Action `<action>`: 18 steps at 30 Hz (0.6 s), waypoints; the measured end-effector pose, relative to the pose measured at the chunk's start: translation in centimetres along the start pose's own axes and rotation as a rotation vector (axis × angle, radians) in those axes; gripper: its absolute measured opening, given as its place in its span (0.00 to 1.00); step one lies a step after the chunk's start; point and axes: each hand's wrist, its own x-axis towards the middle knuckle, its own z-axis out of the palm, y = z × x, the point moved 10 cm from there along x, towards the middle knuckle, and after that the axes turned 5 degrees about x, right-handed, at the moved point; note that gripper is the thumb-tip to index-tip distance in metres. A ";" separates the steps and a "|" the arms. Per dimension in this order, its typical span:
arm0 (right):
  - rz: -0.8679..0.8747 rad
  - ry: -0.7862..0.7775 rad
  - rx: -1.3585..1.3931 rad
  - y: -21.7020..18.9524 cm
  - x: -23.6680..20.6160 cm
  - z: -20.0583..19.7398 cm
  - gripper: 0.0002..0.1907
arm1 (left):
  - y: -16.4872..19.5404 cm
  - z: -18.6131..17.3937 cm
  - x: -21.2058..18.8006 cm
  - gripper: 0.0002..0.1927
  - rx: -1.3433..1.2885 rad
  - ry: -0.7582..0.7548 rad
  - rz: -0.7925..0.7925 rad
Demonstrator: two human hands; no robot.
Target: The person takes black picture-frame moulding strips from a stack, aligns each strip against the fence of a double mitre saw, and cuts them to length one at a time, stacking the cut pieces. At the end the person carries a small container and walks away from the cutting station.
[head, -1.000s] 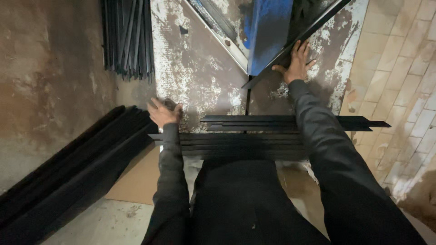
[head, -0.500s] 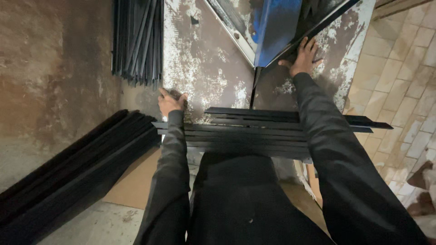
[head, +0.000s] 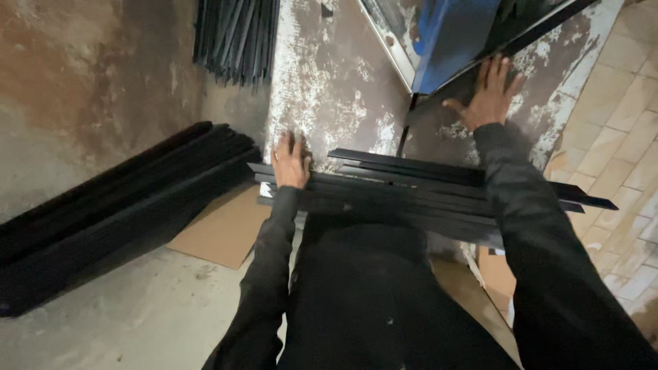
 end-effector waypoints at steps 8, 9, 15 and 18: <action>-0.088 0.028 -0.411 -7.8 -14.1 7.3 0.53 | -11.4 -1.1 -5.0 0.41 0.374 -0.098 -0.198; -0.076 0.037 -0.450 -8.7 -14.8 7.6 0.53 | -12.2 -1.2 -5.1 0.39 0.327 -0.115 -0.193; -0.110 -0.071 -0.315 -11.6 -16.1 9.1 0.51 | -12.2 -1.0 -4.8 0.29 0.200 -0.315 -0.164; -0.138 -0.115 -0.343 -12.9 -17.4 10.1 0.53 | -11.8 -1.3 -4.0 0.27 0.156 -0.316 -0.120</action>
